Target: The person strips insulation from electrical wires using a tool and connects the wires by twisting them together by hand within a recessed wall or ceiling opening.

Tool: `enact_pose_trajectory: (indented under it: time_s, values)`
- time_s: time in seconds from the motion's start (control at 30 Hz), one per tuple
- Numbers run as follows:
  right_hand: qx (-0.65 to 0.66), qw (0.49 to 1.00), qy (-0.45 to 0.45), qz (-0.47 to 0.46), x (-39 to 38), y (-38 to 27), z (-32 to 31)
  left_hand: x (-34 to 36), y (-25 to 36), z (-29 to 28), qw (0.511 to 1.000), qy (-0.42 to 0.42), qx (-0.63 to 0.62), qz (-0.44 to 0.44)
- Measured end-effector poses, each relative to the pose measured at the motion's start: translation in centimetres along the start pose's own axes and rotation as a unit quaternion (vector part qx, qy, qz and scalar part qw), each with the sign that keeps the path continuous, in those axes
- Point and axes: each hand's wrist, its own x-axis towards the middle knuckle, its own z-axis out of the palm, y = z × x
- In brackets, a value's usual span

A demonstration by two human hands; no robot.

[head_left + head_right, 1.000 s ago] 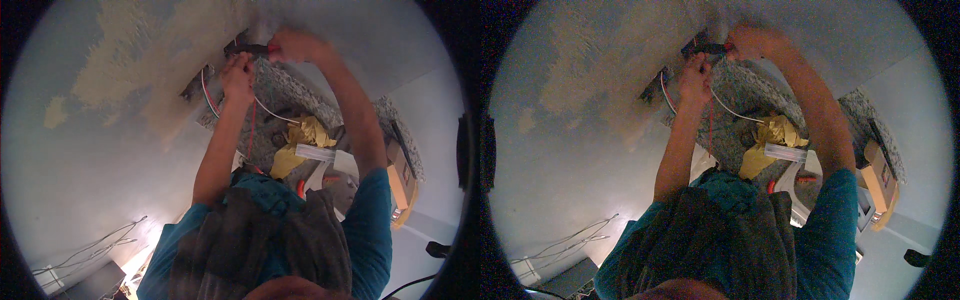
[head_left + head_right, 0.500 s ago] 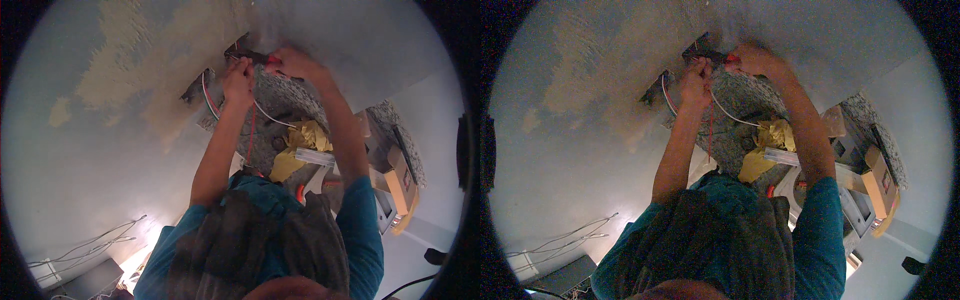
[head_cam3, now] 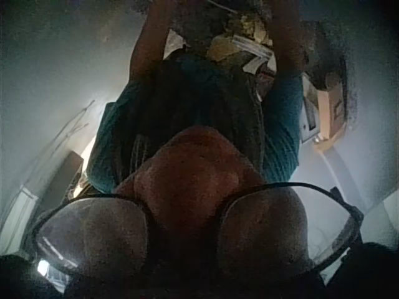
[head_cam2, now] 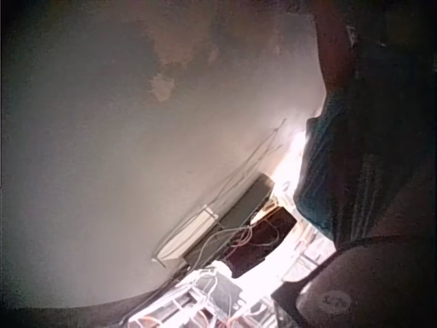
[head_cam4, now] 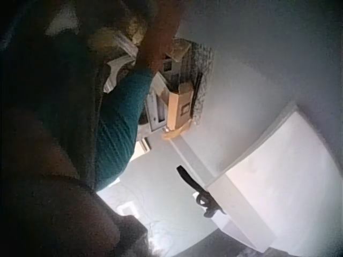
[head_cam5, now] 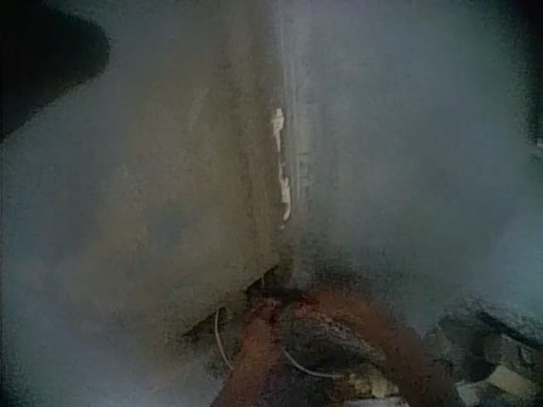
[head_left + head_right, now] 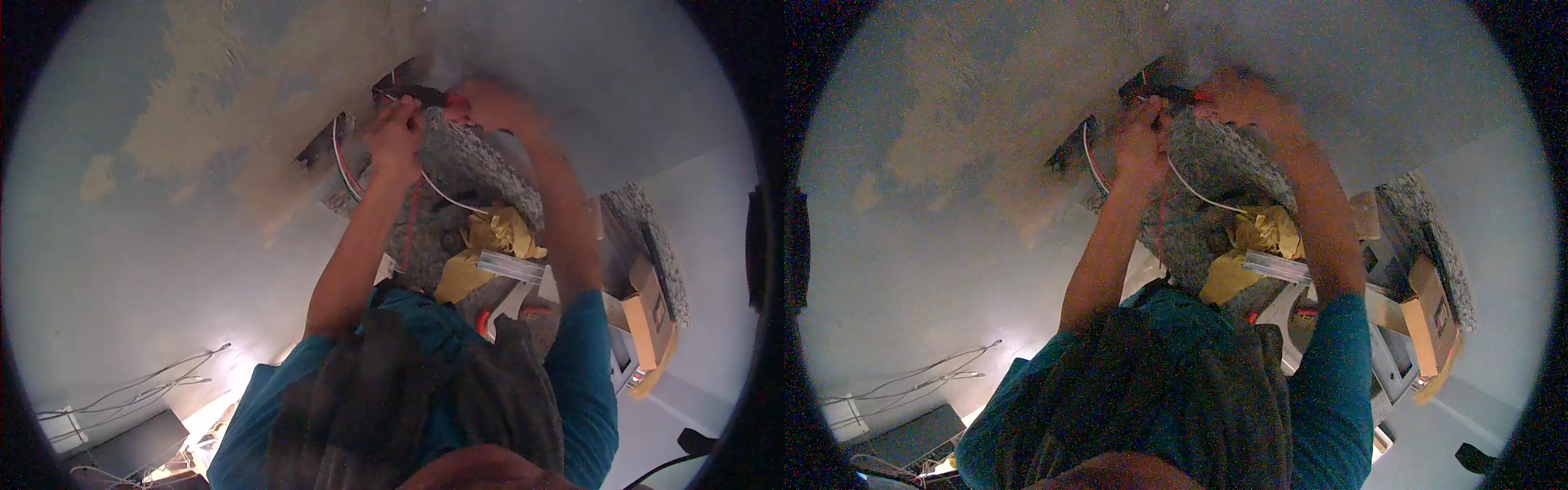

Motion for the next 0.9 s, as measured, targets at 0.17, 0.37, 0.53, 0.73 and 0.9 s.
enact_pose_trajectory:
  time_s: [0.17, 0.37, 0.53, 0.73, 0.9]
  values:
    - [-0.153, 0.987, 0.012, -0.045, -0.2, -1.2, -2.3, 0.9, -0.9, -0.6, 0.996, -0.069, -0.048, -0.029]
    - [-0.258, 0.95, 0.107, -0.137, -0.1, -1.3, -2.7, 0.5, -0.9, -0.2, 0.995, -0.084, -0.056, -0.012]
    - [-0.245, 0.966, 0.045, -0.077, 0.2, -1.2, -3.4, 0.3, -0.7, 0.0, 0.994, -0.088, -0.057, -0.008]
    - [-0.105, 0.991, 0.026, -0.077, 0.2, 0.5, -0.3, 0.0, 0.0, -0.3, 0.996, -0.04, -0.069, -0.035]
    - [0.045, 0.998, 0.025, -0.046, 0.7, 1.9, 2.3, 0.3, -0.1, -0.7, 0.997, -0.043, -0.061, -0.025]
